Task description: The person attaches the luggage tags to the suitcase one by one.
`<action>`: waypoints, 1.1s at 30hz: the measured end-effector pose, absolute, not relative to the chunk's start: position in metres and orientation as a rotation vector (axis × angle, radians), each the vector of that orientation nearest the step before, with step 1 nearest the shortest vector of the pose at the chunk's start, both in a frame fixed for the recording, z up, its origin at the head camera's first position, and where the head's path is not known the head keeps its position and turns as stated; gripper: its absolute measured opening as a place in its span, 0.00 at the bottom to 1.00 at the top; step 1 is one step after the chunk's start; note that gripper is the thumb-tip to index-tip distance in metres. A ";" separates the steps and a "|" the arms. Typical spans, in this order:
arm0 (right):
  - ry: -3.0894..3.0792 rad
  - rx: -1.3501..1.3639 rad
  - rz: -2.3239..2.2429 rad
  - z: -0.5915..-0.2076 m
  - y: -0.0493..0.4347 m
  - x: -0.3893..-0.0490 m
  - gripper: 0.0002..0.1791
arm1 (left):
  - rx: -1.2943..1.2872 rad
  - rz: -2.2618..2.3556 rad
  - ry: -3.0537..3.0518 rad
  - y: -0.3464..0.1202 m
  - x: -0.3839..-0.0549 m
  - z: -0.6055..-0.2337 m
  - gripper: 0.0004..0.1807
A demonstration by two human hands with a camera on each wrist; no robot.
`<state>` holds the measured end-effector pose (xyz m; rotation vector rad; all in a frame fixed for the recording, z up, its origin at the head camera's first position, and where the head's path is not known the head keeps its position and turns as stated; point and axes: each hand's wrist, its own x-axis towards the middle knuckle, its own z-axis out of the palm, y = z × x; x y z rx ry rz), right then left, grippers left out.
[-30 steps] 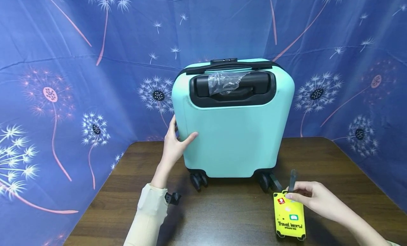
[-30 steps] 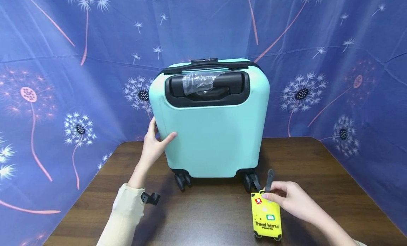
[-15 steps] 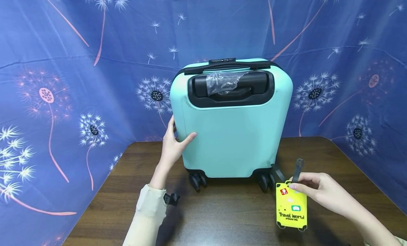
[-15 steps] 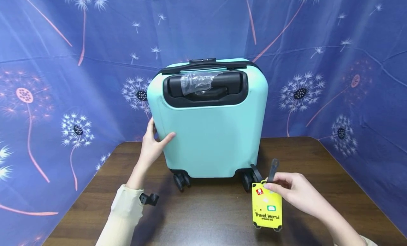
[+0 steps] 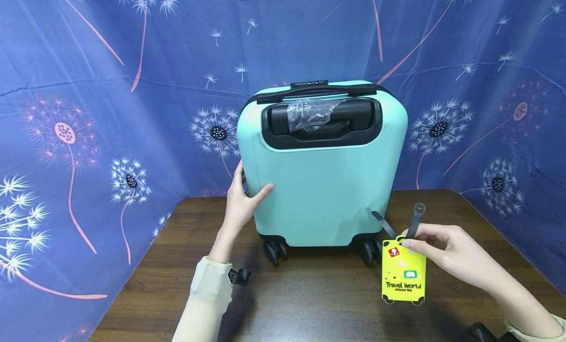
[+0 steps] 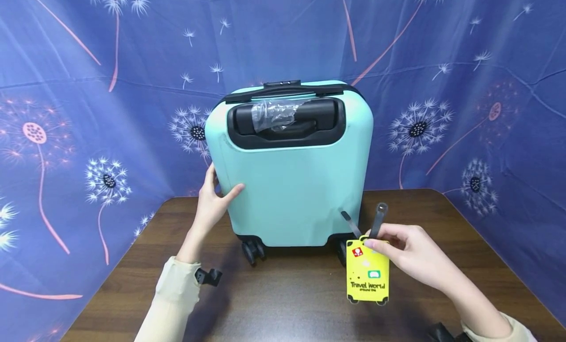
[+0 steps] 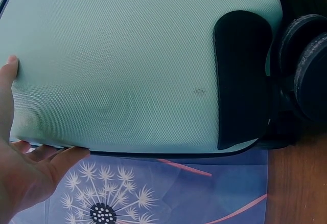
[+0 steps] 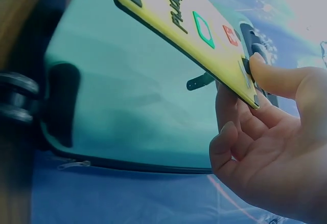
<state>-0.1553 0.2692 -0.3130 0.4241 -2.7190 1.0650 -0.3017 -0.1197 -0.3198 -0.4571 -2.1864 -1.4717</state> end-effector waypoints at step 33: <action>-2.479 0.534 1.004 -0.242 0.253 -0.163 0.06 | -0.438 -1.494 -2.185 -0.118 -0.299 -0.320 0.49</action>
